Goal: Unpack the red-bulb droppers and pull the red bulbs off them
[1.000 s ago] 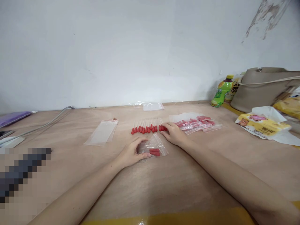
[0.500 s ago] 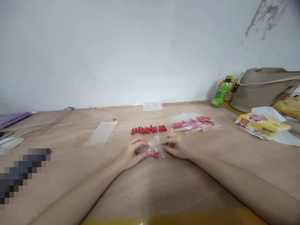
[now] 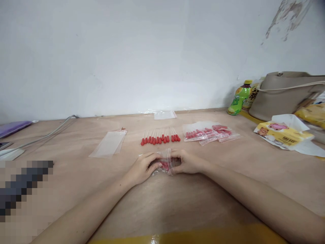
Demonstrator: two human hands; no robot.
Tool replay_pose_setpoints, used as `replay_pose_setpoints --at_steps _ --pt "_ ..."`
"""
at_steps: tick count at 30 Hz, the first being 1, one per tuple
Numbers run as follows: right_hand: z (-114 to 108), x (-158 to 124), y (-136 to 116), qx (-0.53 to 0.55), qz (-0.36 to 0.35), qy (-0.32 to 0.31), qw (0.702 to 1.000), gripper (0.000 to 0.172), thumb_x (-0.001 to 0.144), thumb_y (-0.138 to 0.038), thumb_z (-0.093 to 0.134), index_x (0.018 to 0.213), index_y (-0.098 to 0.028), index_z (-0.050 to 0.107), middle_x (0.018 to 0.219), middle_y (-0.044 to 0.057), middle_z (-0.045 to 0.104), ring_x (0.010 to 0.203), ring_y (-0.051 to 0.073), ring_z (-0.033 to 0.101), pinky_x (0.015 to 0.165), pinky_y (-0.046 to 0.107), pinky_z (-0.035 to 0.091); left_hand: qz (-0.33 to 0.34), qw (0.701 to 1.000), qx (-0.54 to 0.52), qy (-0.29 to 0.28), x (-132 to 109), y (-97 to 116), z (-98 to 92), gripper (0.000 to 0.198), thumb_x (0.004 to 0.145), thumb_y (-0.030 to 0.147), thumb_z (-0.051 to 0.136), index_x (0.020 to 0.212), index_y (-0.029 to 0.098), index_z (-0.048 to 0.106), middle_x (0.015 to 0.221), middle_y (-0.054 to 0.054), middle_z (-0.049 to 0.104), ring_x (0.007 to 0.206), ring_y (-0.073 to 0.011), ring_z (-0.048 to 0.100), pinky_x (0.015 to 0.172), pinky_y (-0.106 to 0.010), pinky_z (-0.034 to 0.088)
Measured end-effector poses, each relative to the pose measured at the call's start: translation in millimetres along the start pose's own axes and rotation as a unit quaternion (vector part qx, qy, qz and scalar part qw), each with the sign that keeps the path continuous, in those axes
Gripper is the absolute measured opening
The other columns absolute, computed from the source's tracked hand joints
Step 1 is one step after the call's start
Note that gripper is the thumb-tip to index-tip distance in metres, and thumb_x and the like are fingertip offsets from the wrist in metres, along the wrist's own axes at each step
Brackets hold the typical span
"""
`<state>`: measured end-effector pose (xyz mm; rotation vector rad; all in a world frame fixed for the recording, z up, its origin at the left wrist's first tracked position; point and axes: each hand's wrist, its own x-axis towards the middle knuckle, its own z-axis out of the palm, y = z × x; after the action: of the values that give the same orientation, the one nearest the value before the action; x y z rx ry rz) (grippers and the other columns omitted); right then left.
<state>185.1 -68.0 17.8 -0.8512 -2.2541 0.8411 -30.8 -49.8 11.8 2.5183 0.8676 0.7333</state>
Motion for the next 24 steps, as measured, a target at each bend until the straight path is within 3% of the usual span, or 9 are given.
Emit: replay_pose_setpoints --at_steps 6,16,21,24 --pt "6.0 0.0 -2.7 -0.03 0.046 0.029 0.998 0.012 0.068 -0.019 0.065 0.078 -0.017 0.059 0.076 -0.001 0.055 0.066 0.009 0.049 0.058 0.02 0.04 -0.01 1.0 0.01 -0.025 0.5 1.9 -2.6 0.026 0.084 0.037 0.049 0.105 0.022 0.054 0.101 -0.003 0.061 0.092 -0.0175 0.057 0.081 -0.03 0.044" --pt "3.0 4.8 -0.2 0.067 0.132 -0.028 0.989 0.021 0.059 -0.02 0.071 0.074 -0.016 0.057 0.061 -0.006 0.052 0.054 0.006 0.045 0.047 0.017 0.035 0.002 0.998 0.019 -0.061 0.0 2.4 -5.7 0.036 0.081 0.041 0.054 0.112 0.025 0.051 0.115 -0.003 0.057 0.105 -0.0195 0.053 0.091 -0.033 0.04" --pt "6.4 6.9 7.0 0.176 0.145 0.031 0.973 0.019 0.061 -0.024 0.07 0.072 -0.015 0.056 0.06 -0.006 0.052 0.052 0.006 0.045 0.05 0.018 0.036 0.009 0.997 0.008 -0.078 0.1 2.7 -6.9 0.039 0.08 0.042 0.055 0.115 0.026 0.049 0.119 -0.003 0.054 0.108 -0.0194 0.051 0.092 -0.033 0.039" --pt "6.0 7.1 10.7 0.186 0.152 0.072 0.968 0.021 0.066 -0.029 0.067 0.077 -0.014 0.059 0.064 -0.004 0.055 0.055 0.007 0.046 0.052 0.02 0.038 0.012 0.997 0.004 -0.081 0.3 3.3 -7.3 0.042 0.079 0.043 0.056 0.116 0.026 0.048 0.12 -0.003 0.053 0.109 -0.0194 0.05 0.092 -0.033 0.04"
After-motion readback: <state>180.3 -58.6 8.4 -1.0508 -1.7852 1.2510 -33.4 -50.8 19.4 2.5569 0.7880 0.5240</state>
